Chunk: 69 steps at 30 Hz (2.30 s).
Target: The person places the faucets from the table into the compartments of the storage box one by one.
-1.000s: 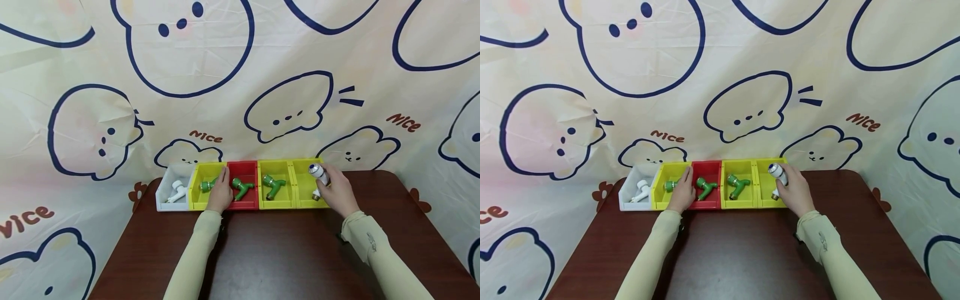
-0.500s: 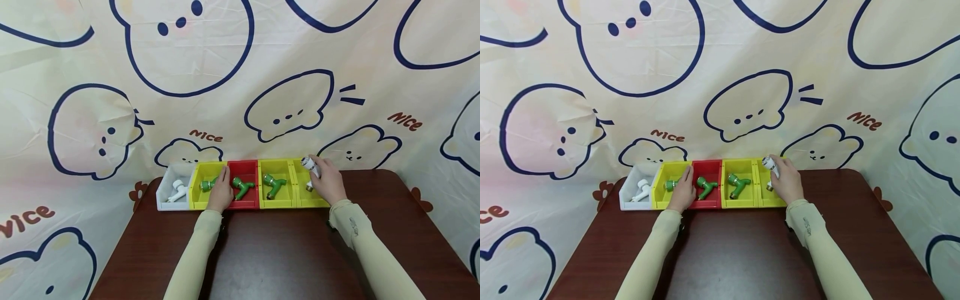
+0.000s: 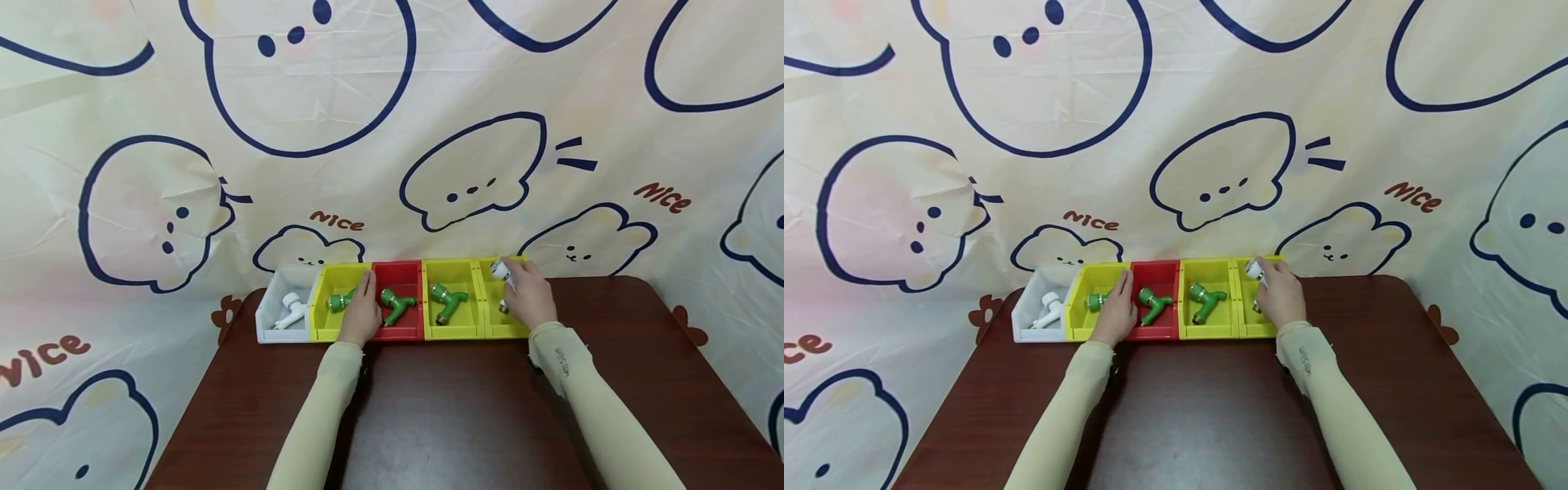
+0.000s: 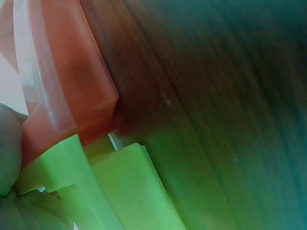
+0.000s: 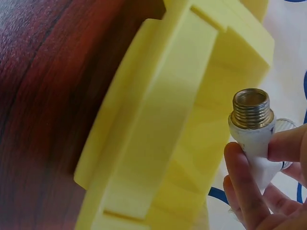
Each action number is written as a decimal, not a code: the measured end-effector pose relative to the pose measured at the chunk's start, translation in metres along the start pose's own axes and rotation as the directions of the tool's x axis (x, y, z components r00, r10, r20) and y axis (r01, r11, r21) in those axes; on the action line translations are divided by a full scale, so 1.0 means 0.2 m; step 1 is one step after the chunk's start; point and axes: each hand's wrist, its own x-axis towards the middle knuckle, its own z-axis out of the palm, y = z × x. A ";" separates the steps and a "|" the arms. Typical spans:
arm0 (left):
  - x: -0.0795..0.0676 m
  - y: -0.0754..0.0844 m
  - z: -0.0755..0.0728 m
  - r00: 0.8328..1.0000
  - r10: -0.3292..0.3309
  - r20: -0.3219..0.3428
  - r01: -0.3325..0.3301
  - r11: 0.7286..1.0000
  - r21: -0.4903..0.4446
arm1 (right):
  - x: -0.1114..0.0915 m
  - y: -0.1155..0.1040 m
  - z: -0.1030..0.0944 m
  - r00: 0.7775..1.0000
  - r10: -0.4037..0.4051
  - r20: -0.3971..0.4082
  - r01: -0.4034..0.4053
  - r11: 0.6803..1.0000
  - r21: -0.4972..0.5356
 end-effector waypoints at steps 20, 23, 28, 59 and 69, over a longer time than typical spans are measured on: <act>0.00 0.00 0.00 1.000 -0.010 0.005 0.010 1.000 -0.006 | 0.01 0.07 0.14 0.999 -0.026 0.020 0.027 0.997 -0.066; 0.00 0.00 0.00 1.000 -0.008 0.010 0.008 1.000 -0.004 | 0.01 0.07 0.15 1.000 -0.015 0.025 0.017 0.997 -0.073; 0.00 -0.01 0.00 1.000 0.004 0.005 -0.004 1.000 0.007 | 0.00 0.07 0.15 0.999 -0.022 0.032 0.025 0.997 -0.070; -0.01 -0.01 0.00 0.996 0.071 -0.045 -0.070 0.997 0.019 | 0.01 0.10 0.21 0.995 -0.004 0.096 0.012 0.996 -0.085; -0.01 -0.01 0.00 0.997 0.060 -0.038 -0.060 0.998 0.017 | 0.02 0.11 0.23 0.991 0.024 0.129 -0.013 0.996 -0.086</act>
